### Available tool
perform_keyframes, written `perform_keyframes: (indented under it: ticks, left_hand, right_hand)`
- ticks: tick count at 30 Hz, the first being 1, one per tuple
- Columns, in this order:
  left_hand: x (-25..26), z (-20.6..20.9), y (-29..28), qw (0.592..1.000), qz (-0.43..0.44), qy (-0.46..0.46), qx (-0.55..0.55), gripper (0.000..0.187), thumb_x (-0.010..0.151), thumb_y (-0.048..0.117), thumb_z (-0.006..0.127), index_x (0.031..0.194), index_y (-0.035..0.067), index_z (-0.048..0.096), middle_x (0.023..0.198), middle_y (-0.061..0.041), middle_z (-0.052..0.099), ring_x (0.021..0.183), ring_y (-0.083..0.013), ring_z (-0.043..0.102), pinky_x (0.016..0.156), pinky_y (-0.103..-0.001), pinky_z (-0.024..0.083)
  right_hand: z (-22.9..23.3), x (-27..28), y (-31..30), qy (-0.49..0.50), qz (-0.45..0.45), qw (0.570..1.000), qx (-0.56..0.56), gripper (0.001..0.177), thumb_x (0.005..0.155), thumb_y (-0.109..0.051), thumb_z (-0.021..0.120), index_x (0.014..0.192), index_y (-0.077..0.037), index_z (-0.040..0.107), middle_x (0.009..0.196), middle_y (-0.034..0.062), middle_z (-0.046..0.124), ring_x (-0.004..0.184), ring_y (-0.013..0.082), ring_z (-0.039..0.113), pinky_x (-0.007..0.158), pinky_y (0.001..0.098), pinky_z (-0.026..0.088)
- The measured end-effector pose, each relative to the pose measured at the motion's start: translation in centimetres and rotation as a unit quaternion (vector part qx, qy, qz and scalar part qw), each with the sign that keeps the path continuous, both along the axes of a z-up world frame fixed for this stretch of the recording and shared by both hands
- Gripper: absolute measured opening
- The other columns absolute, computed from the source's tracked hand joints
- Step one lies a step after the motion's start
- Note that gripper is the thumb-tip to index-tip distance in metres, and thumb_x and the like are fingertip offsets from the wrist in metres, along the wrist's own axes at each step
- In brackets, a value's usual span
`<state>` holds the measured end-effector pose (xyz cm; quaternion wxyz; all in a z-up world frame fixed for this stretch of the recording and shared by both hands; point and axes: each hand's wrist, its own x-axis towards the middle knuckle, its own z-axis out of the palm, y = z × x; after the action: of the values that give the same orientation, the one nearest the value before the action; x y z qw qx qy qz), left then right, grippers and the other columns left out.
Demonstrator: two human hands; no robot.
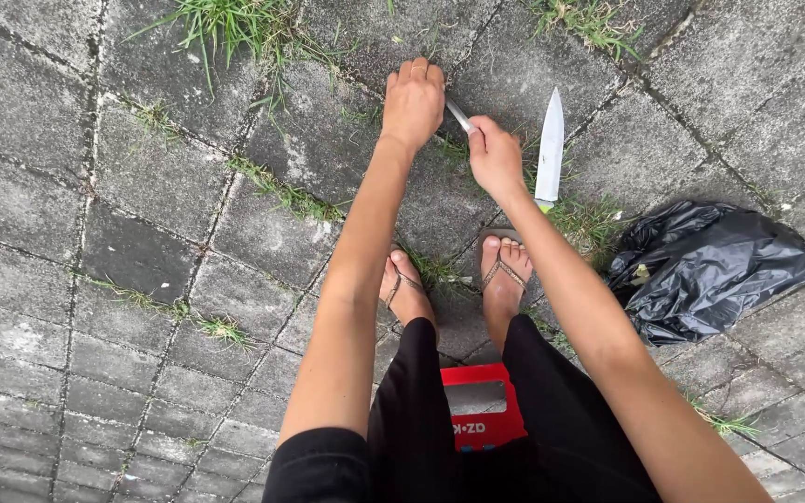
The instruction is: Using a knife to loosen and pull weeds from the cracks between stone pavers in an outdoor area.
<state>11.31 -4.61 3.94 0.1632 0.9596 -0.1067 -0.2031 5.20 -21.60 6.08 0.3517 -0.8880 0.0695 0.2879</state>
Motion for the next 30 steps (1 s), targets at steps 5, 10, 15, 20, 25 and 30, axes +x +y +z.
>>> perform_keyframes:
  ticks: [5, 10, 15, 20, 25, 30]
  left_hand:
    - [0.2, -0.2, 0.1, 1.000, 0.014, 0.014, -0.015, 0.013, 0.096, 0.009, 0.057, 0.104, 0.003, 0.065, 0.119, -0.022, 0.067, 0.109, -0.0358, 0.064, 0.087, -0.048, 0.055]
    - [0.3, -0.1, -0.1, 1.000, 0.010, 0.027, -0.004, 0.014, 0.096, 0.010, 0.055, 0.104, 0.003, 0.064, 0.120, -0.023, 0.067, 0.111, -0.0360, 0.063, 0.086, -0.048, 0.056]
    - [0.3, -0.4, -0.5, 0.999, 0.022, 0.029, 0.009, 0.018, 0.094, 0.007, 0.056, 0.108, 0.003, 0.065, 0.115, -0.020, 0.067, 0.106, -0.0346, 0.064, 0.084, -0.048, 0.055]
    - [1.2, -1.3, -0.9, 0.969, 0.161, -0.014, -0.189, 0.008, 0.096, 0.006, 0.051, 0.098, 0.004, 0.059, 0.096, -0.017, 0.064, 0.097, -0.0378, 0.062, 0.075, -0.051, 0.056]
    - [0.6, -0.1, 1.3, 0.953, 0.176, -0.121, -0.216, 0.025, 0.091, -0.011, 0.055, 0.111, 0.002, 0.063, 0.100, -0.015, 0.065, 0.087, -0.0277, 0.065, 0.075, -0.038, 0.065]
    - [-0.7, -0.9, 1.2, 0.990, -0.048, -0.130, 0.015, 0.049, 0.088, 0.002, 0.069, 0.134, 0.019, 0.065, 0.119, -0.008, 0.062, 0.102, -0.0269, 0.057, 0.076, -0.041, 0.053]
  right_hand:
    - [2.1, 0.0, 1.5, 0.034, -0.070, 0.996, 0.037, 0.023, 0.106, -0.014, 0.046, 0.118, -0.011, 0.065, 0.062, -0.0013, 0.057, 0.047, 0.0134, 0.048, 0.043, 0.0337, 0.036]
    - [2.7, 0.3, 1.8, 0.033, -0.081, 0.996, 0.023, 0.028, 0.106, -0.013, 0.044, 0.124, -0.007, 0.063, 0.064, -0.0002, 0.058, 0.047, 0.0130, 0.048, 0.041, 0.0322, 0.036]
    - [0.7, 0.1, 0.7, 0.075, -0.126, 0.984, 0.100, 0.024, 0.106, -0.022, 0.045, 0.110, -0.015, 0.068, 0.062, -0.0046, 0.050, 0.052, 0.0106, 0.043, 0.049, 0.0303, 0.032]
    - [2.0, 0.9, 0.8, 0.248, -0.339, 0.847, 0.328, 0.020, 0.109, -0.018, 0.043, 0.111, -0.009, 0.061, 0.053, -0.0052, 0.031, 0.040, 0.0071, 0.023, 0.036, 0.0229, 0.019]
    - [3.0, 1.4, 0.2, 0.212, -0.253, 0.919, 0.217, 0.023, 0.109, -0.017, 0.043, 0.110, -0.013, 0.065, 0.059, -0.0051, 0.039, 0.045, 0.0078, 0.030, 0.039, 0.0239, 0.024]
    - [2.9, 1.3, 0.8, 0.046, -0.051, 0.997, 0.030, 0.026, 0.105, -0.014, 0.043, 0.107, -0.013, 0.069, 0.062, -0.0016, 0.059, 0.046, 0.0132, 0.048, 0.044, 0.0335, 0.035]
